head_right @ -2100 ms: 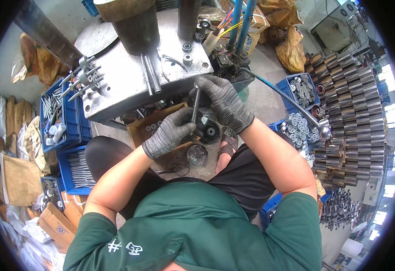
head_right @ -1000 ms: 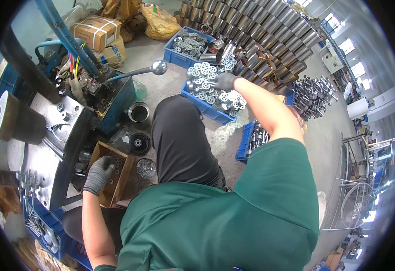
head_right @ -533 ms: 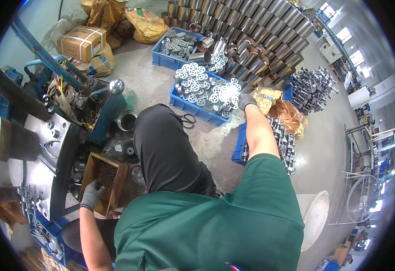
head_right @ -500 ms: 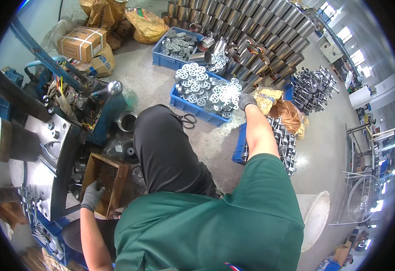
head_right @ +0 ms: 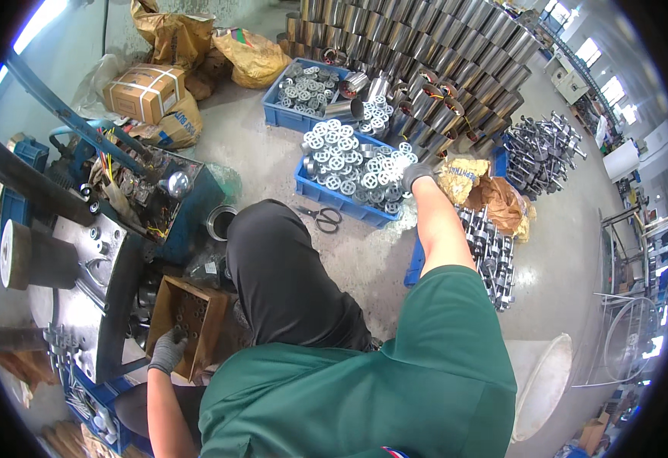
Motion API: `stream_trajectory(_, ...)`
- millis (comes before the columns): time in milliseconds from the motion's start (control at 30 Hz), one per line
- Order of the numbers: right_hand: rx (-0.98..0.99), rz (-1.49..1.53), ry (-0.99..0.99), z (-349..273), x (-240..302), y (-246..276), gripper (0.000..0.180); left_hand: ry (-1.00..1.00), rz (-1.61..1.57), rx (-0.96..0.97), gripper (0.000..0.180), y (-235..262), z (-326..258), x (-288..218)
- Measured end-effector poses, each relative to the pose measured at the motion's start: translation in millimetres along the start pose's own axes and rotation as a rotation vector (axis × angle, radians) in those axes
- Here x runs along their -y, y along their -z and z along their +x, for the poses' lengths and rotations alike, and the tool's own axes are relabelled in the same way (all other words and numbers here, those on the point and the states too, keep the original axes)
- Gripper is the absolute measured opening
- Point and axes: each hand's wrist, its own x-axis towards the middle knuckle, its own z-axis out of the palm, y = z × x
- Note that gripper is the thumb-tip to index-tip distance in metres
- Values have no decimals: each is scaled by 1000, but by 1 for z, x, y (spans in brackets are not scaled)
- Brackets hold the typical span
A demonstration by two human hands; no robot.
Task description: Operating a manual hydraulic press to insert metal pins into components.
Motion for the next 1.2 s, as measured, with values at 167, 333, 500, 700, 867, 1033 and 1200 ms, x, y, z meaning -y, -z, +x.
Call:
stream_trajectory(167,-99,-92,158,-8,6,-13,32,0,41,-15,40,-7,7,4)
stream_trajectory(333,-59,-93,153,-14,7,2,39,22,49,-23,39,-10,5,9)
stream_trajectory(500,61,-102,118,-17,10,17,94,22,109,-35,38,-7,4,3)
stream_trajectory(700,80,-49,40,-16,1,13,102,29,136,-30,39,-11,7,-3)
stream_trajectory(867,-23,379,-35,-27,19,-8,98,80,102,-84,38,-10,-20,18)
stream_trajectory(1033,-527,1296,-190,-3,-49,-190,61,37,237,23,39,-17,27,-49)
stream_trajectory(1200,-143,2000,-727,-3,77,-150,57,90,202,-4,40,-8,-27,-16)
